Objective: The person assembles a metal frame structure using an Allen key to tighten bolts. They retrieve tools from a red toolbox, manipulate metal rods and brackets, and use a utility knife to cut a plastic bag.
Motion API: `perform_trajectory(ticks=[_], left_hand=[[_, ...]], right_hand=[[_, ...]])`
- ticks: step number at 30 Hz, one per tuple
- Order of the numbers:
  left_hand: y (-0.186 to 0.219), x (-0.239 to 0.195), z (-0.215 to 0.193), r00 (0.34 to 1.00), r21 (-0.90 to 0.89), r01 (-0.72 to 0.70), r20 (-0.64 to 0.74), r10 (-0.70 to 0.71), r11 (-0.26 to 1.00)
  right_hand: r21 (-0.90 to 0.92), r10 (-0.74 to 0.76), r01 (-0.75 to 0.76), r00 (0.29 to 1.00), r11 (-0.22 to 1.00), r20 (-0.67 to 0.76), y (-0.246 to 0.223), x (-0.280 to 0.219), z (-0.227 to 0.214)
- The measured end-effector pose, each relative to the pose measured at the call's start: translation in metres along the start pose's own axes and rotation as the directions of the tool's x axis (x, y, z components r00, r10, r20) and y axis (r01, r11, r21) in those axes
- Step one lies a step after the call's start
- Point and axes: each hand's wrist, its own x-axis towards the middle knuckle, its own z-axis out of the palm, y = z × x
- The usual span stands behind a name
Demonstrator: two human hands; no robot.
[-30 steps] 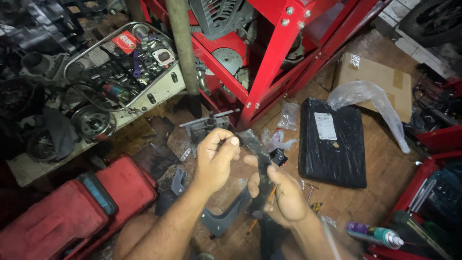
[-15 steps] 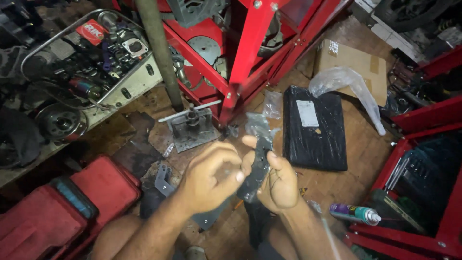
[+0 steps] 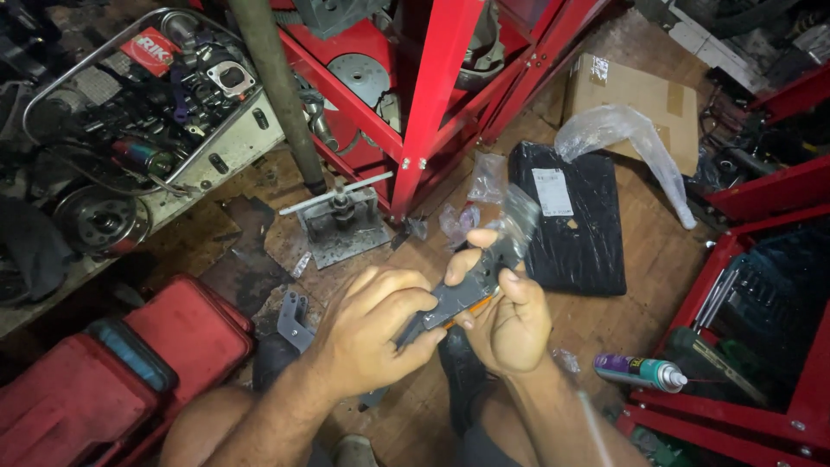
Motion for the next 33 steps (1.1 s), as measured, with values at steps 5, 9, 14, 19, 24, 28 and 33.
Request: perform_trajectory(ticks=[5, 9, 14, 19, 24, 28, 33], left_hand=[[0.0, -0.001, 0.002, 1.0, 0.034, 0.02, -0.01, -0.019, 0.999], [0.0, -0.005, 0.006, 0.999, 0.078, 0.036, -0.044, -0.033, 0.996], [0.001, -0.007, 0.006, 0.998, 0.182, 0.041, -0.061, -0.031, 0.982], [0.007, -0.001, 0.0, 0.993, 0.305, 0.039, -0.118, -0.003, 0.952], [0.012, 0.01, -0.009, 0.992, 0.326, 0.014, -0.122, 0.027, 0.945], [0.011, 0.008, -0.009, 0.989, 0.426, -0.014, -0.125, 0.074, 0.905], [0.014, 0.013, -0.01, 0.979, 0.444, -0.012, -0.177, 0.1, 0.896]], right_hand=[[0.051, -0.09, 0.085, 0.99, 0.995, 0.111, -0.003, -0.001, 0.0], [-0.007, -0.147, 0.15, 0.979, 0.989, 0.14, -0.004, -0.003, 0.004], [-0.053, -0.231, 0.244, 0.957, 0.968, 0.175, -0.005, -0.007, 0.006], [-0.483, -0.327, 0.321, 0.942, 0.815, 0.076, -0.01, -0.015, 0.013], [-0.71, -0.321, 0.333, 0.934, 0.621, 0.158, -0.015, -0.016, 0.028], [-0.717, -0.362, 0.369, 0.916, 0.592, 0.173, -0.012, -0.015, 0.031], [-0.721, -0.372, 0.364, 0.915, 0.59, 0.158, -0.009, -0.017, 0.034]])
